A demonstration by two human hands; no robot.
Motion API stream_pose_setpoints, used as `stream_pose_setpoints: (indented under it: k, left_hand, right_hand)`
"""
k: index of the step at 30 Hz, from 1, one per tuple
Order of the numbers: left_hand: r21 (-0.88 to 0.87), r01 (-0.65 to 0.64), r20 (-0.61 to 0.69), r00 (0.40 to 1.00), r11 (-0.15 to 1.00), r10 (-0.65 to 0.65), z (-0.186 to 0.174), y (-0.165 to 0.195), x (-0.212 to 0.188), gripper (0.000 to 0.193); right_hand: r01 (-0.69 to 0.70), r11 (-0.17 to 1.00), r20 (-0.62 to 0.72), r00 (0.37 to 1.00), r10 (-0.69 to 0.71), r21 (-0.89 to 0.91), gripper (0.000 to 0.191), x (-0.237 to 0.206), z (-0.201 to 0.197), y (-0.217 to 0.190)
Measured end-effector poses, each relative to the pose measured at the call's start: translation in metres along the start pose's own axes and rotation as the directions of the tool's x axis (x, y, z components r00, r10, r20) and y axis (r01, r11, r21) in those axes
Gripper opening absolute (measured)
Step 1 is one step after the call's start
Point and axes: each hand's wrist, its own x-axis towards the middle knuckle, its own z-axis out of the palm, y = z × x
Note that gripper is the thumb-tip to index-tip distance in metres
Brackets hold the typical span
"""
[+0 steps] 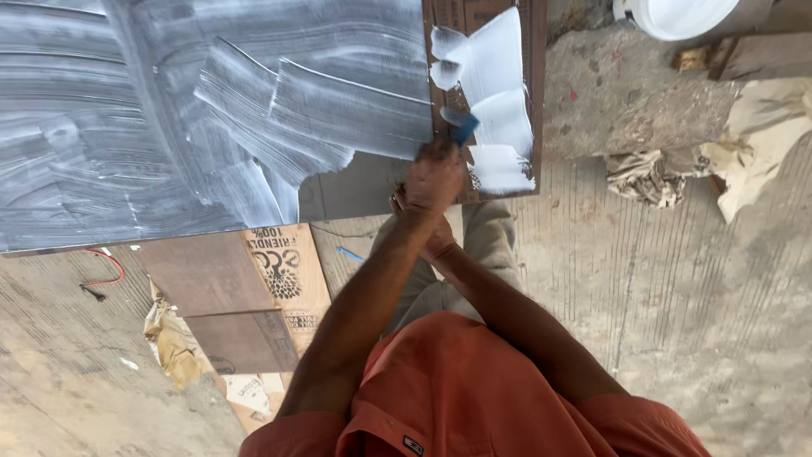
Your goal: The person scoops white adhesive from a container with a blue plastic spreader and applies it to a large gray board. They spread the adhesive across the surface in broad strokes, covering most of the board.
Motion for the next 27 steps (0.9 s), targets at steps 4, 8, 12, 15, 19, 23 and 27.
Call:
stream_pose_setpoints:
  k: [4,8,12,15,19,23,27]
  left_hand:
    - [-0.229,-0.023,-0.099,0.995,0.973,0.0,-0.018,-0.003,0.021,0.007]
    - [-0.249,-0.02,-0.182,0.983,0.968,-0.026,-0.078,-0.07,0.02,0.013]
    - [0.006,-0.048,-0.102,0.994,0.999,0.049,-0.131,-0.143,-0.01,0.016]
    - [0.153,-0.06,-0.075,0.995,0.986,0.072,-0.142,-0.173,-0.03,0.018]
    - [0.227,-0.09,-0.053,0.993,0.97,0.104,-0.13,-0.182,-0.059,0.022]
    - [0.245,-0.061,0.01,0.998,0.968,0.06,-0.118,-0.177,-0.123,0.031]
    - [0.241,-0.13,0.09,0.99,0.962,0.111,-0.126,-0.174,-0.187,0.031]
  right_hand:
    - [0.087,0.993,0.087,0.992,-0.094,0.082,0.044,0.005,-0.009,0.004]
    - [0.183,0.983,0.169,0.969,-0.182,0.01,0.038,0.006,-0.012,0.012]
    - [0.253,0.967,0.127,0.96,-0.249,-0.016,0.037,0.002,-0.014,0.023]
    - [0.254,0.967,0.191,0.95,-0.247,-0.017,0.041,0.0,-0.013,0.027]
    - [0.231,0.973,0.146,0.962,-0.232,0.023,0.037,-0.003,-0.006,0.025]
    - [0.24,0.969,0.166,0.959,-0.229,-0.049,0.039,-0.006,0.002,0.021]
    - [0.235,0.972,0.168,0.959,-0.229,-0.016,0.039,-0.004,0.0,0.019]
